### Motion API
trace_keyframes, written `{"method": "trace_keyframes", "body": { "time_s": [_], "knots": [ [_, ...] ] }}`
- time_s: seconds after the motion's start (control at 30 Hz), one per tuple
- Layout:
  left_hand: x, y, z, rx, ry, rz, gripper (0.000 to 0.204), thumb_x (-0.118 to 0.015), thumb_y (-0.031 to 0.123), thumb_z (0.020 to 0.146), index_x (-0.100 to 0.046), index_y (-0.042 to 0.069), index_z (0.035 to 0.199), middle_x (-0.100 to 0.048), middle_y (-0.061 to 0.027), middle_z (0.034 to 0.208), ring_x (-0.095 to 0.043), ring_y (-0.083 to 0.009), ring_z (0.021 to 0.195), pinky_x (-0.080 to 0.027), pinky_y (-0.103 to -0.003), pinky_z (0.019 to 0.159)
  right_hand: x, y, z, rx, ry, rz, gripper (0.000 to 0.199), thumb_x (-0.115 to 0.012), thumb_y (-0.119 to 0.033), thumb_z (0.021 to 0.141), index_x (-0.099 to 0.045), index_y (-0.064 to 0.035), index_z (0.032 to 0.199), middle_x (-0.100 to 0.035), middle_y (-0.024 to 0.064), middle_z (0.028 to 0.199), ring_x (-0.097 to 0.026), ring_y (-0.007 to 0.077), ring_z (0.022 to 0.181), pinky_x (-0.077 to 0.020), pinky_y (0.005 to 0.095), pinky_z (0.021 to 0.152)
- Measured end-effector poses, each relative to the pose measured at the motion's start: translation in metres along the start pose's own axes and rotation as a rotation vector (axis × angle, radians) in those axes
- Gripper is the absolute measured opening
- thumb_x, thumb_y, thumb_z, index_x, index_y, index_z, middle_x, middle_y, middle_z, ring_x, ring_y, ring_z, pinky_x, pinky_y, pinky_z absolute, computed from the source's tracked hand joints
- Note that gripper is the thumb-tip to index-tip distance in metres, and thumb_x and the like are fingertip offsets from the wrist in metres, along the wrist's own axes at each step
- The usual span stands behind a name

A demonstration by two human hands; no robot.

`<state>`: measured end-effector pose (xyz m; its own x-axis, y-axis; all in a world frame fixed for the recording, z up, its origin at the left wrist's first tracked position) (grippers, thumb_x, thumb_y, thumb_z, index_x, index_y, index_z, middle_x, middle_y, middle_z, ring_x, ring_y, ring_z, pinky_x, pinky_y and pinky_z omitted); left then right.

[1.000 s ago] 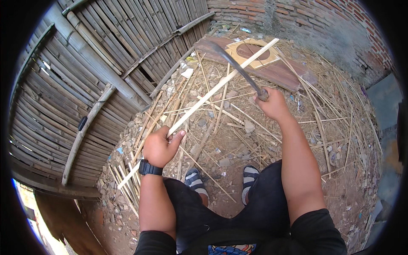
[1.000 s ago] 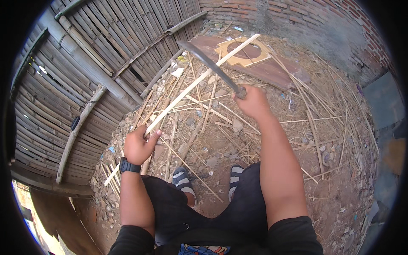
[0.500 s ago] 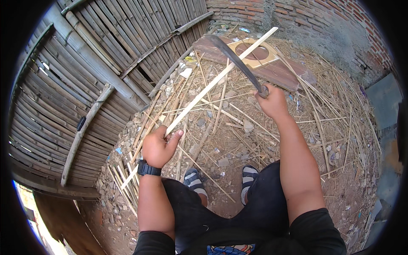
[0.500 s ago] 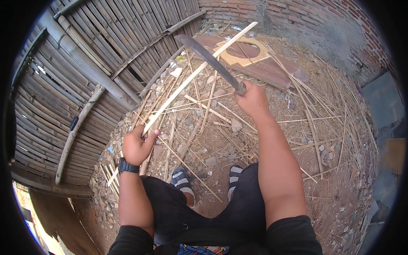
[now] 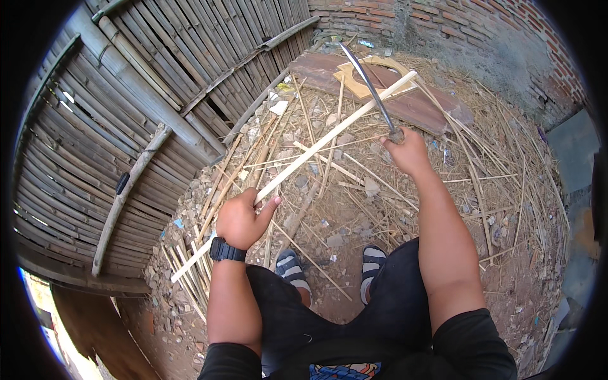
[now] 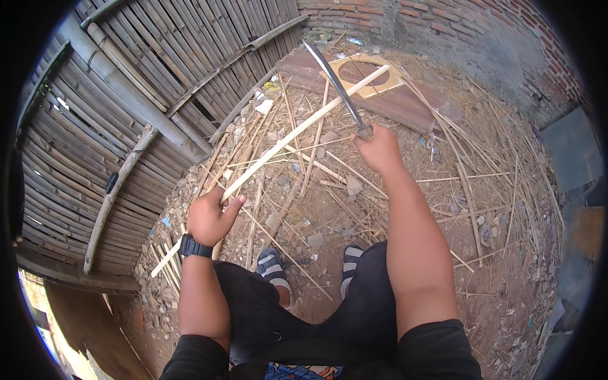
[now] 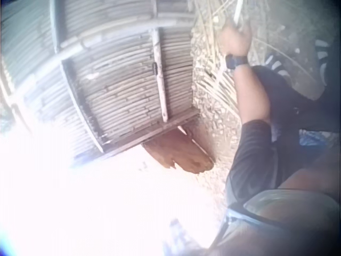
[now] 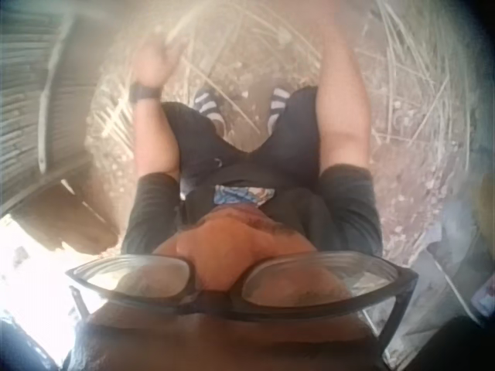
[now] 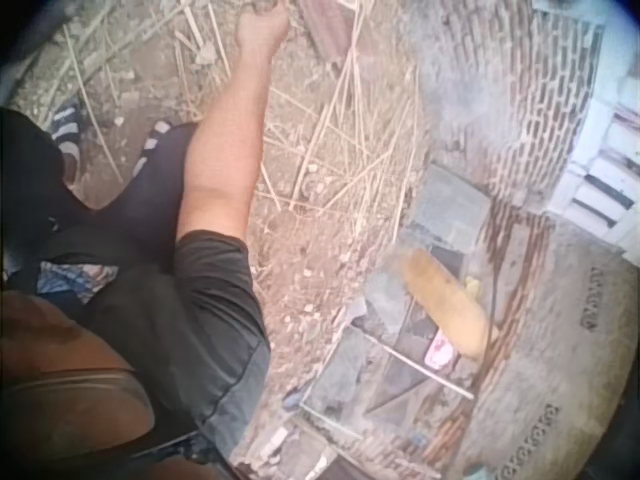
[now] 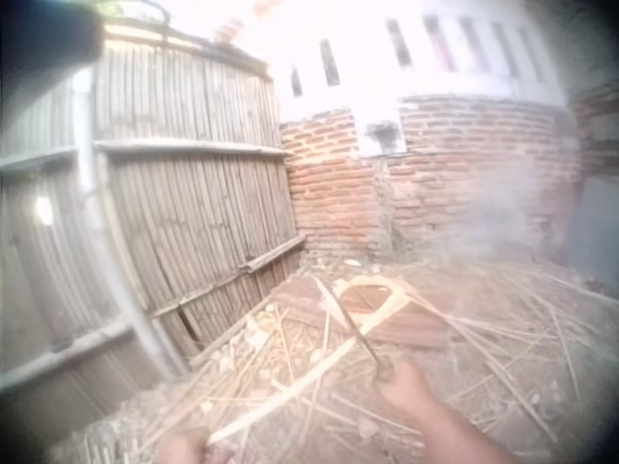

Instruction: The person splits bamboo strips into thinner pieces using a machete. They hold the bamboo with one hand and repeatedly strike it with the machete to separate the layers, then gather the resulting strips.

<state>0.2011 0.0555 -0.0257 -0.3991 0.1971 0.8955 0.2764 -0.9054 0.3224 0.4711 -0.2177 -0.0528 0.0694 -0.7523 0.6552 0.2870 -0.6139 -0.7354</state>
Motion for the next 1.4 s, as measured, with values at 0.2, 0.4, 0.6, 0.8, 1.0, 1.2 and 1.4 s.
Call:
{"method": "trace_keyframes", "body": {
  "time_s": [0.2,0.4,0.6,0.8,1.0,1.2,1.4],
  "knots": [
    [-0.012,0.008,0.0,0.017,0.017,-0.033,0.05,-0.073,0.052,0.087,-0.062,0.004,0.075,-0.061,-0.0154,0.06,-0.064,-0.037,0.058,-0.05,-0.046,0.055,-0.027,-0.047,-0.038,0.464,-0.287,-0.265,0.03,-0.077,-0.024,0.077,-0.069,-0.0062,0.1,-0.07,0.0175,0.081,-0.07,0.0354,0.078,-0.0529,0.0464,0.071],
    [-0.006,0.005,-0.003,-0.016,0.097,-0.151,0.045,-0.078,0.043,0.086,-0.06,0.003,0.073,-0.058,-0.0134,0.058,-0.059,-0.0319,0.05,-0.046,-0.041,0.05,-0.013,-0.057,-0.04,0.485,-0.184,-0.232,0.025,-0.075,-0.018,0.072,-0.067,-0.0084,0.093,-0.07,0.0171,0.081,-0.069,0.039,0.077,-0.0536,0.0486,0.069],
    [-0.001,0.005,-0.004,-0.01,0.141,-0.26,0.046,-0.081,0.037,0.085,-0.055,0.003,0.068,-0.054,-0.0113,0.055,-0.052,-0.0253,0.045,-0.043,-0.036,0.047,-0.006,-0.069,-0.055,0.618,-0.027,-0.14,0.027,-0.077,-0.016,0.067,-0.064,-0.0091,0.091,-0.066,0.014,0.075,-0.066,0.0373,0.075,-0.05,0.0476,0.066],
    [-0.002,0.011,-0.006,-0.081,0.204,-0.221,0.048,-0.081,0.039,0.085,-0.054,0.004,0.066,-0.052,-0.0122,0.054,-0.052,-0.0279,0.045,-0.043,-0.037,0.046,-0.004,-0.068,-0.055,0.691,0.014,-0.166,0.03,-0.077,-0.015,0.065,-0.063,-0.0094,0.091,-0.066,0.0138,0.075,-0.066,0.0373,0.074,-0.0497,0.0471,0.066],
    [0.003,0.011,-0.005,-0.068,0.168,-0.191,0.048,-0.081,0.04,0.085,-0.054,0.004,0.067,-0.053,-0.0127,0.054,-0.054,-0.0298,0.046,-0.043,-0.039,0.047,-0.008,-0.07,-0.053,0.752,0.039,-0.205,0.029,-0.076,-0.015,0.064,-0.064,-0.0098,0.09,-0.065,0.0144,0.074,-0.065,0.0377,0.073,-0.0498,0.0471,0.065],
    [0.006,0.009,-0.004,-0.045,0.128,-0.189,0.048,-0.08,0.041,0.085,-0.054,0.004,0.068,-0.054,-0.0125,0.055,-0.054,-0.0301,0.046,-0.044,-0.039,0.047,-0.014,-0.069,-0.058,0.711,0.044,-0.109,0.025,-0.077,-0.018,0.068,-0.062,-0.01,0.086,-0.066,0.0119,0.073,-0.067,0.0359,0.071,-0.0529,0.0482,0.067],
    [0.001,0.011,-0.007,-0.068,0.111,-0.19,0.043,-0.081,0.034,0.084,-0.056,0.003,0.071,-0.053,-0.0107,0.057,-0.05,-0.0238,0.047,-0.042,-0.036,0.048,-0.027,-0.073,-0.056,0.702,-0.07,-0.196,0.026,-0.078,-0.021,0.072,-0.064,-0.006,0.089,-0.067,0.0145,0.074,-0.066,0.0364,0.069,-0.0508,0.0464,0.064]
  ]
}}
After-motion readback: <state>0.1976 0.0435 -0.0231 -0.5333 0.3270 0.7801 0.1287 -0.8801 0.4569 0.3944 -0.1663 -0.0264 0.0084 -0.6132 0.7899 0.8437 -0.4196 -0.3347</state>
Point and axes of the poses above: each hand's wrist, its own z-axis towards the middle knuckle, its own x-axis out of the back of the hand, y = z × x, the point moved 2 cm from there along z, towards the middle knuckle
